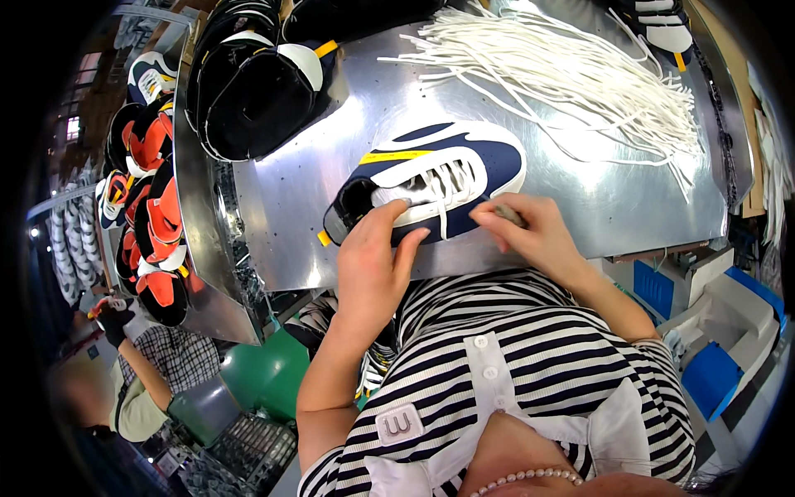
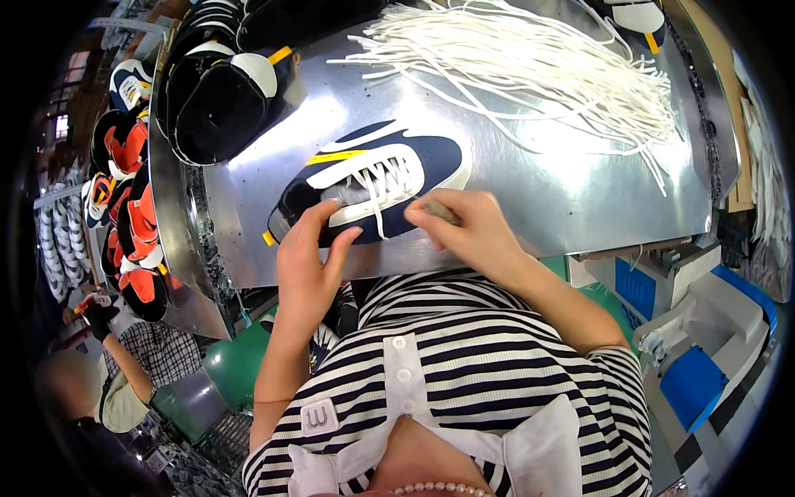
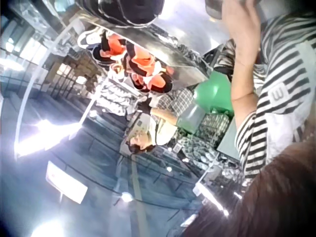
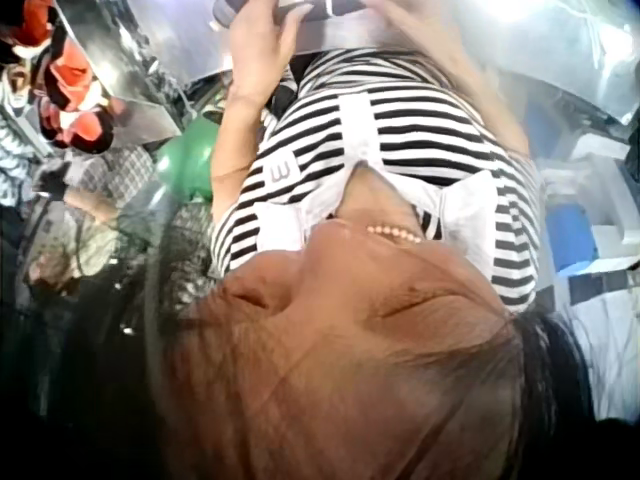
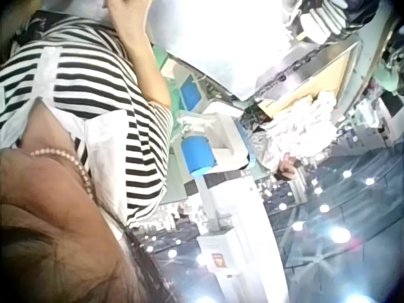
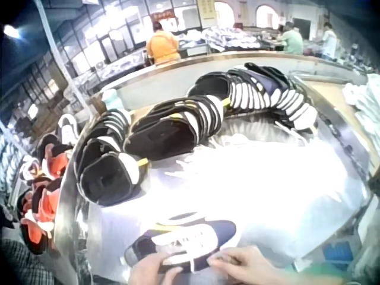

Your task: The person laces a shoe by threading a white lace through the eyelets and then ties a bow.

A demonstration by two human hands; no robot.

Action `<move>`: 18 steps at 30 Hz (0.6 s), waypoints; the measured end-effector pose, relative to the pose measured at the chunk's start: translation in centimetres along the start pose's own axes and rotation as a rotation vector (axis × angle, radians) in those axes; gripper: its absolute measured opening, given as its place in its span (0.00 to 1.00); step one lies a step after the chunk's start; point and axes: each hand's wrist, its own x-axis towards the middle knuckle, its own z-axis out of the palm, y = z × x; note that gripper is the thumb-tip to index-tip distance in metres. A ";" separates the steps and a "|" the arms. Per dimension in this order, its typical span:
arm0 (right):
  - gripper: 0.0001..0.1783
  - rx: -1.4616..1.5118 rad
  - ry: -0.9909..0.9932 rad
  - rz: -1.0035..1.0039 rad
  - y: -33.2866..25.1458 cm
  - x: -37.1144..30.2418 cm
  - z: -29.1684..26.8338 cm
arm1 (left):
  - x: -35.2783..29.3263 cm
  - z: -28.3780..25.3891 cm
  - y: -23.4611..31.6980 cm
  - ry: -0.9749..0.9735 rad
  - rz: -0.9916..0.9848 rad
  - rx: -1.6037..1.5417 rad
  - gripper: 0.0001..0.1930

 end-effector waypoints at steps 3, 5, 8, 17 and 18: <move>0.12 -0.183 -0.015 -0.045 0.2 0.9 1.8 | 0.5 1.1 0.4 -0.015 -0.028 -0.033 0.10; 0.12 -0.183 0.083 -0.092 1.1 1.7 2.8 | 0.5 1.2 0.3 -0.026 -0.057 -0.061 0.10; 0.09 0.074 0.072 -0.091 0.3 1.5 3.2 | 0.5 1.0 -0.4 -0.038 -0.114 -0.110 0.11; 0.11 0.119 0.108 -0.216 0.3 2.8 3.8 | 1.0 2.1 0.0 -0.009 -0.043 0.040 0.12; 0.12 0.142 0.098 -0.200 0.1 2.7 3.7 | 0.9 2.1 -0.1 0.012 -0.026 0.049 0.12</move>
